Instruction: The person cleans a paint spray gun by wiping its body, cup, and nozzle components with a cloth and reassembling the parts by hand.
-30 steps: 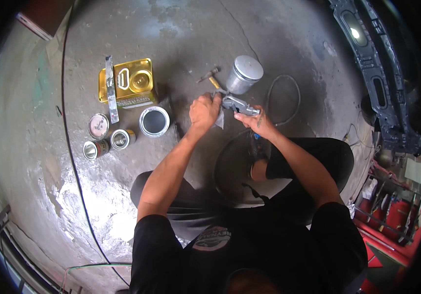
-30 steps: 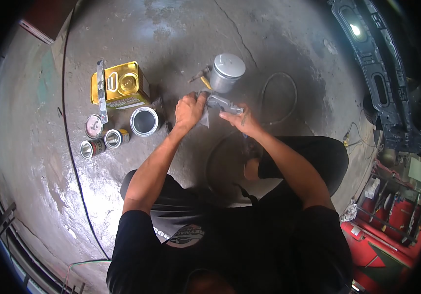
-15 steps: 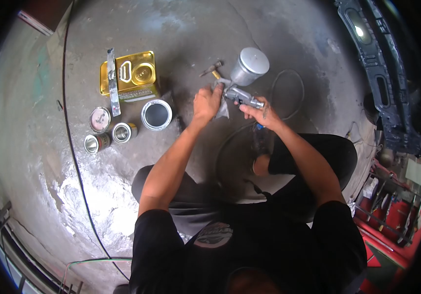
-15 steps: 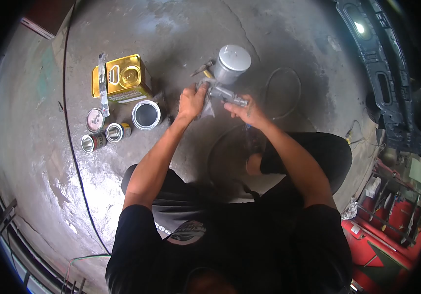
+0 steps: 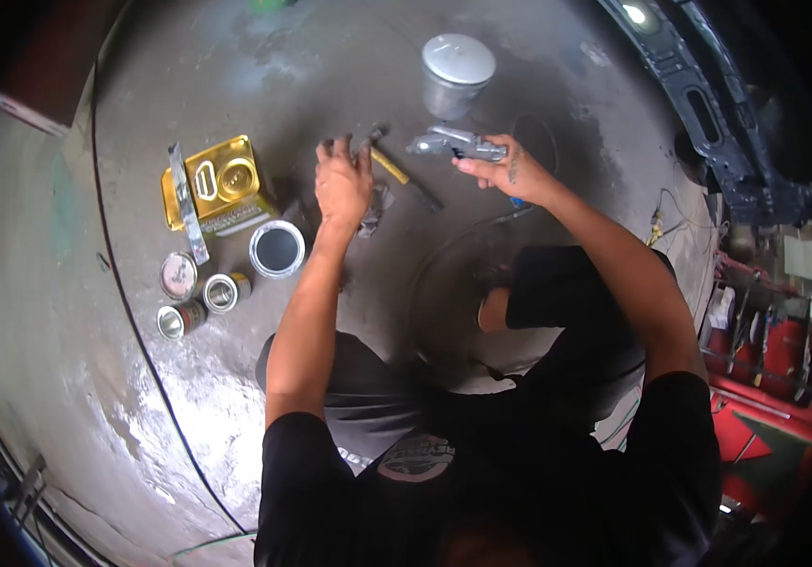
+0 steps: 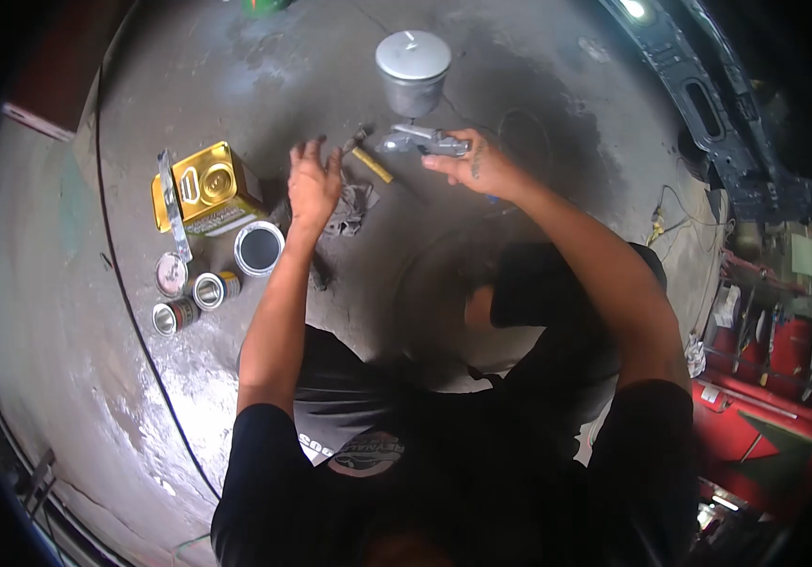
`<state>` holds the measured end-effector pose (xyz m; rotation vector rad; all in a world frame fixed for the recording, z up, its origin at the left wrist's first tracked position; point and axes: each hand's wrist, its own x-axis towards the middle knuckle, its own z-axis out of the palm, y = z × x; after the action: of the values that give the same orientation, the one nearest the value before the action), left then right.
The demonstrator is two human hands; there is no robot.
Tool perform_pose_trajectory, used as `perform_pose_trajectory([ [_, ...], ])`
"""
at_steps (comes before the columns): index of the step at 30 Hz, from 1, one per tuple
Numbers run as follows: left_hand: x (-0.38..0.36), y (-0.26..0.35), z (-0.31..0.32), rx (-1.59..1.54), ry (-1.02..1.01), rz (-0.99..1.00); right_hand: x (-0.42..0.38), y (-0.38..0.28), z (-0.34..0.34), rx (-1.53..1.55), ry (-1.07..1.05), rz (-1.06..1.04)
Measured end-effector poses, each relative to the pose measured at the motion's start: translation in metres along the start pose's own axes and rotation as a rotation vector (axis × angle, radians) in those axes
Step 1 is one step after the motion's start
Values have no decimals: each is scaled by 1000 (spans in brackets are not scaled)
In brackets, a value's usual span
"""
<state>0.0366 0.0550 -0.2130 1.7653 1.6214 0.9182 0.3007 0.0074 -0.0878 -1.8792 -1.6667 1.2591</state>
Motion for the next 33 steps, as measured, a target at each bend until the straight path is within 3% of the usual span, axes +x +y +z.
perform_pose_trajectory([
  [3,8,57,-61,-317,234,261,6,16,-1,-64,6,17],
  [6,-5,73,-80,-529,91,77,13,20,0,-80,-23,15],
  [10,-33,83,-62,-421,57,311,13,-30,3,5,-13,-51],
  [13,-38,116,-59,-506,37,420,8,-40,9,66,-33,-104],
  [20,-25,110,-45,-369,-37,342,17,-28,30,16,-174,-159],
  [23,-25,106,-46,-545,-164,76,20,-28,35,55,-202,-153],
  [30,-12,123,-42,-440,-191,297,28,-20,7,8,-367,-144],
  [33,-6,132,-38,-304,-221,399,31,0,13,173,-198,-483],
])
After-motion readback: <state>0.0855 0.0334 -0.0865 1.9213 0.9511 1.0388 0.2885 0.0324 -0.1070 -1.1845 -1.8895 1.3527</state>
